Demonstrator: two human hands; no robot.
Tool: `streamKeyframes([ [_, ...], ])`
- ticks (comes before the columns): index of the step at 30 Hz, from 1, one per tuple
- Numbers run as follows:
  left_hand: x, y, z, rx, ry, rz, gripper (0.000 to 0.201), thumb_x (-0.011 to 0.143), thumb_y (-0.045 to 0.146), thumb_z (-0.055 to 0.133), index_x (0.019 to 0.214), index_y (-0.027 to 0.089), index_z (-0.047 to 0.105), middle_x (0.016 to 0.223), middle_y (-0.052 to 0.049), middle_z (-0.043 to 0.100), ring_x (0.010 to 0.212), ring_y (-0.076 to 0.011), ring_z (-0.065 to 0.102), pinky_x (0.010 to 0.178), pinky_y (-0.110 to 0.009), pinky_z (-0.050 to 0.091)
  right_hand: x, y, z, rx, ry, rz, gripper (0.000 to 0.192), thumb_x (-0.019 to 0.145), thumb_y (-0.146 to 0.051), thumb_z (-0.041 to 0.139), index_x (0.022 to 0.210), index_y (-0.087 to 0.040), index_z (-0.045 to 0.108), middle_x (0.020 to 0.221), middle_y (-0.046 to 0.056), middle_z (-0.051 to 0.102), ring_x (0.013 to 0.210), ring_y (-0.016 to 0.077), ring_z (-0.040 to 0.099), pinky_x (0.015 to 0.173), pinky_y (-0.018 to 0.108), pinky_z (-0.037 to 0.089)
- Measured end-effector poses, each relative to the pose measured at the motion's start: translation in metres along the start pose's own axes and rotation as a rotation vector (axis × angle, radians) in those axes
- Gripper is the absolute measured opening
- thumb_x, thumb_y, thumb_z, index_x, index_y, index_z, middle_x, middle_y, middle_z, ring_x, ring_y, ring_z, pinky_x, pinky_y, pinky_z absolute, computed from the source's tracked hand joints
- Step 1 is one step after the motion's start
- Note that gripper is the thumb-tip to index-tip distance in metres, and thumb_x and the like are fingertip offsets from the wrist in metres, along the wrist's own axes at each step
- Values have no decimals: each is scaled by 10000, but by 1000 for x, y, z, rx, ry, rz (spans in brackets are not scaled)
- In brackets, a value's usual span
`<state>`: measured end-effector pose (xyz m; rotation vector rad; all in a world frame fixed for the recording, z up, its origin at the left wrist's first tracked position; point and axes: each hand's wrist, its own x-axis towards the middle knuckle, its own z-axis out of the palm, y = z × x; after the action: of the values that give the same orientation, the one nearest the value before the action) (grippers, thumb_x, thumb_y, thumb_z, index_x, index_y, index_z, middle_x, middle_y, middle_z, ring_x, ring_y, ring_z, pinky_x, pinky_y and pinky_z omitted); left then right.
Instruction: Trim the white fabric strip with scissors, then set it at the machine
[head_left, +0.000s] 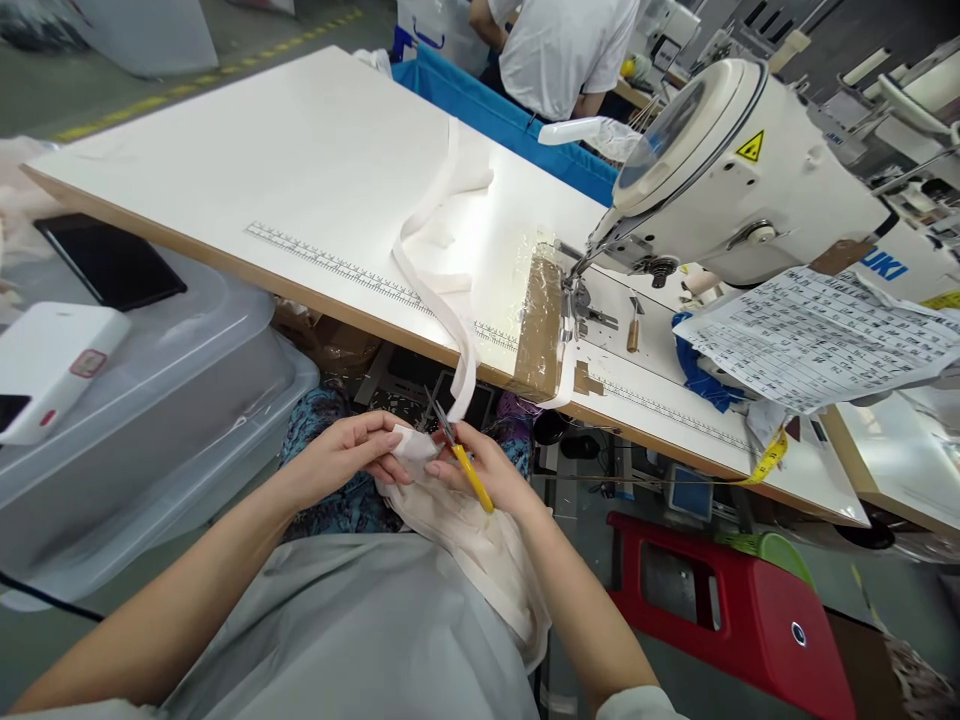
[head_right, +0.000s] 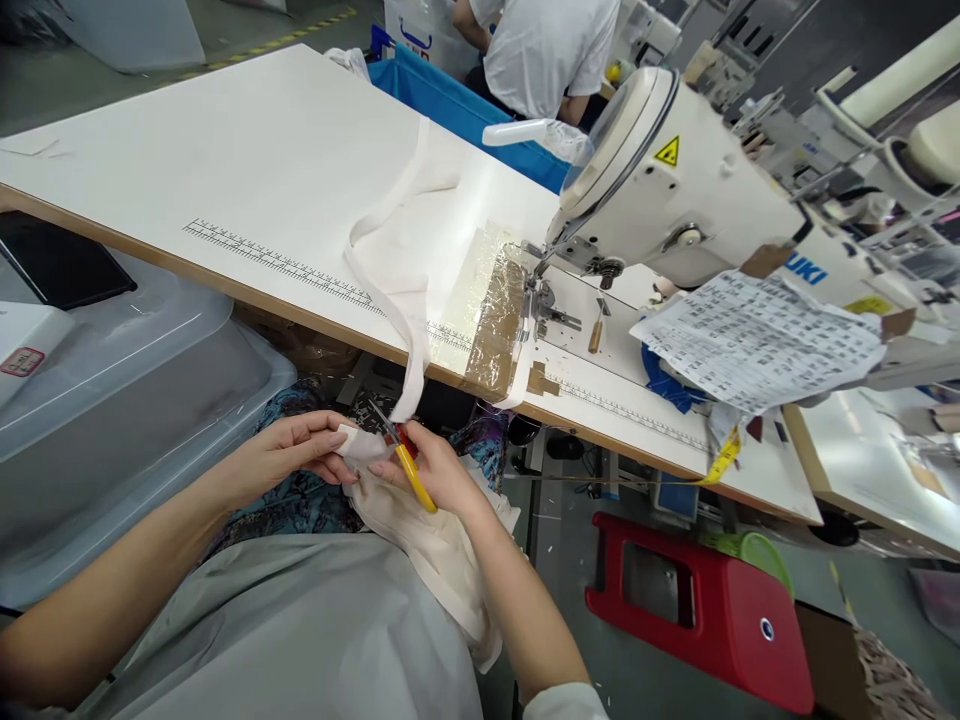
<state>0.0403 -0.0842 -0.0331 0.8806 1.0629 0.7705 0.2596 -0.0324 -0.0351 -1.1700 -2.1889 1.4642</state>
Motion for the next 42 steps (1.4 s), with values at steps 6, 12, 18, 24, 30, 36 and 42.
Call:
streamKeyframes([
  [6, -1, -3, -1, 22, 14, 5, 408, 789, 544, 693, 938, 171, 618, 790, -40, 740, 777, -216, 721, 697, -274, 555, 1, 4, 18, 147, -38, -8, 382, 793, -545, 637, 832, -191, 500, 732, -37, 527, 661, 117, 461, 601, 229, 361],
  [12, -3, -4, 1, 26, 52, -18, 426, 754, 564, 709, 894, 178, 595, 697, -34, 731, 715, -222, 720, 657, -290, 563, -4, 5, 20, 223, 24, -8, 361, 776, -497, 674, 920, -190, 550, 845, 2, 569, 746, 152, 537, 686, 270, 437],
  [18, -9, -13, 12, 204, 138, 154, 282, 801, 476, 644, 853, 216, 551, 860, -48, 748, 819, -244, 723, 720, -318, 570, -4, -4, 32, 246, 255, -172, 189, 793, -324, 603, 925, -211, 529, 834, 8, 566, 771, 173, 552, 745, 316, 465],
  [24, -15, -27, 14, 516, 256, 403, 58, 802, 288, 515, 763, 246, 523, 1125, -61, 728, 1035, -247, 678, 830, -330, 536, -17, -2, 42, 127, 361, -295, 194, 786, -211, 577, 956, -255, 494, 880, 19, 563, 815, 197, 570, 760, 353, 476],
  [30, -12, -36, 18, 557, 294, 494, 85, 798, 261, 493, 719, 267, 460, 1160, -54, 709, 1050, -232, 679, 818, -352, 537, -28, 1, 48, 100, 399, -315, 121, 840, -263, 557, 945, -254, 499, 881, 38, 564, 818, 214, 568, 794, 405, 476],
  [36, -13, -38, 19, 557, 303, 609, 126, 812, 214, 501, 721, 266, 431, 1168, -88, 696, 1079, -234, 670, 822, -344, 541, -31, -6, 57, 220, 571, -283, 121, 874, -336, 558, 940, -255, 498, 925, 51, 579, 886, 229, 586, 843, 432, 483],
  [42, -13, -43, 21, 576, 324, 752, 197, 790, 76, 490, 764, 262, 431, 1182, -105, 686, 1078, -234, 671, 795, -328, 550, -32, -13, 70, 726, 556, 10, 329, 823, -518, 622, 864, -218, 494, 862, 38, 596, 743, 188, 599, 741, 367, 513],
])
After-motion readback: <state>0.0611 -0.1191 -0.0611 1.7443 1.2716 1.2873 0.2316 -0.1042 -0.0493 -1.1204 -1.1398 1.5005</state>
